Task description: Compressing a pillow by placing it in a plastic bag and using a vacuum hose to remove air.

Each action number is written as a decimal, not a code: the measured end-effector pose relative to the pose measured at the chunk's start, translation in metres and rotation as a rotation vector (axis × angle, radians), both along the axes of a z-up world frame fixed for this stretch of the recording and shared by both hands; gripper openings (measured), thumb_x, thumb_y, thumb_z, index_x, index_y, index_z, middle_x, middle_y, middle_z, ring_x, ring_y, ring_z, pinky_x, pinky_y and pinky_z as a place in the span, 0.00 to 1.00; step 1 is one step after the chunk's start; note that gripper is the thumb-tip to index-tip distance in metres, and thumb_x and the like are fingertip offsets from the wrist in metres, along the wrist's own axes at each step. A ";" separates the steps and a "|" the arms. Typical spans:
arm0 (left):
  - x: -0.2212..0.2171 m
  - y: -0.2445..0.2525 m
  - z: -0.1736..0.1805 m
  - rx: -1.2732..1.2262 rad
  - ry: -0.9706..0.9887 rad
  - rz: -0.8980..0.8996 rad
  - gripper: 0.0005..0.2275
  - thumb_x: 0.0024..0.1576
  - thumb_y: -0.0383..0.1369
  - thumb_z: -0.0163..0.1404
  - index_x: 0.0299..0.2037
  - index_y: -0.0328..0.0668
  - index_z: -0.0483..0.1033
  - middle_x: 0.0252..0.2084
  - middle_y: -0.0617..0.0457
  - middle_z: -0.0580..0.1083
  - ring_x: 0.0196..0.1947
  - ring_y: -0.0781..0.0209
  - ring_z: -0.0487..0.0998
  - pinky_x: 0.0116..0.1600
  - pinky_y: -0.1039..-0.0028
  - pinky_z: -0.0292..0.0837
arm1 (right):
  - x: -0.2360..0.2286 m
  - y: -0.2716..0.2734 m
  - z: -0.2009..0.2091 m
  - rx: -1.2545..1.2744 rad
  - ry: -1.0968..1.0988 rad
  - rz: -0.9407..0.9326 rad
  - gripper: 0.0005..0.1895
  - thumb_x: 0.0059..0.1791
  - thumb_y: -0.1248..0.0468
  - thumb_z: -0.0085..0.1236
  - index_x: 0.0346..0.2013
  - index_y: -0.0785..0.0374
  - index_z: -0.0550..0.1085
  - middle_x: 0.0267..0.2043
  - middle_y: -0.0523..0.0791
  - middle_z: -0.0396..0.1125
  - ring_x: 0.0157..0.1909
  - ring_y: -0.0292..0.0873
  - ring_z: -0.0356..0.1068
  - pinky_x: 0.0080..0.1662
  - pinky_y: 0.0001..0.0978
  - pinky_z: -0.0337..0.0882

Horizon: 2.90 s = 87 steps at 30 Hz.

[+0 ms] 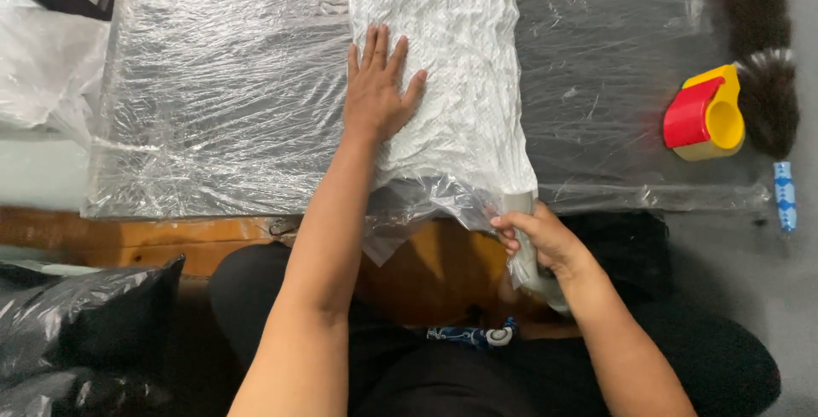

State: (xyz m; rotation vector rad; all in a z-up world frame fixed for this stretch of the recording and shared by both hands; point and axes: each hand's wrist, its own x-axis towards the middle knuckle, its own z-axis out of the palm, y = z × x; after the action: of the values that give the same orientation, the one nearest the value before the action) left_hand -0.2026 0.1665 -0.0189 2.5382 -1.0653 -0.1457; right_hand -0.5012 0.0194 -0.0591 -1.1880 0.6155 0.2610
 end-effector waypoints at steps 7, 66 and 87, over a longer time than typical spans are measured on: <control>0.002 0.001 0.002 -0.003 0.038 -0.004 0.34 0.64 0.58 0.22 0.77 0.48 0.48 0.80 0.47 0.38 0.78 0.56 0.29 0.76 0.56 0.18 | 0.001 0.003 0.004 -0.013 0.046 -0.056 0.07 0.45 0.69 0.58 0.37 0.68 0.74 0.15 0.44 0.56 0.17 0.37 0.56 0.24 0.32 0.60; 0.003 0.001 0.003 -0.008 0.081 0.015 0.33 0.63 0.57 0.25 0.77 0.50 0.49 0.80 0.49 0.38 0.78 0.58 0.29 0.76 0.57 0.18 | 0.002 0.004 0.006 -0.039 0.013 -0.019 0.05 0.46 0.68 0.58 0.33 0.68 0.73 0.14 0.43 0.56 0.16 0.37 0.56 0.24 0.31 0.61; 0.001 0.000 0.001 -0.018 0.058 0.018 0.32 0.64 0.56 0.25 0.76 0.50 0.50 0.80 0.50 0.39 0.78 0.59 0.30 0.77 0.57 0.19 | 0.002 0.007 0.012 -0.021 0.019 -0.019 0.04 0.46 0.67 0.58 0.33 0.65 0.72 0.14 0.42 0.56 0.17 0.36 0.56 0.25 0.29 0.61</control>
State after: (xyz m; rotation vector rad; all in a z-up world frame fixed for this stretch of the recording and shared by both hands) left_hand -0.2015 0.1669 -0.0175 2.5111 -1.0167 -0.2030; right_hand -0.4995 0.0263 -0.0472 -1.2009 0.6466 0.2505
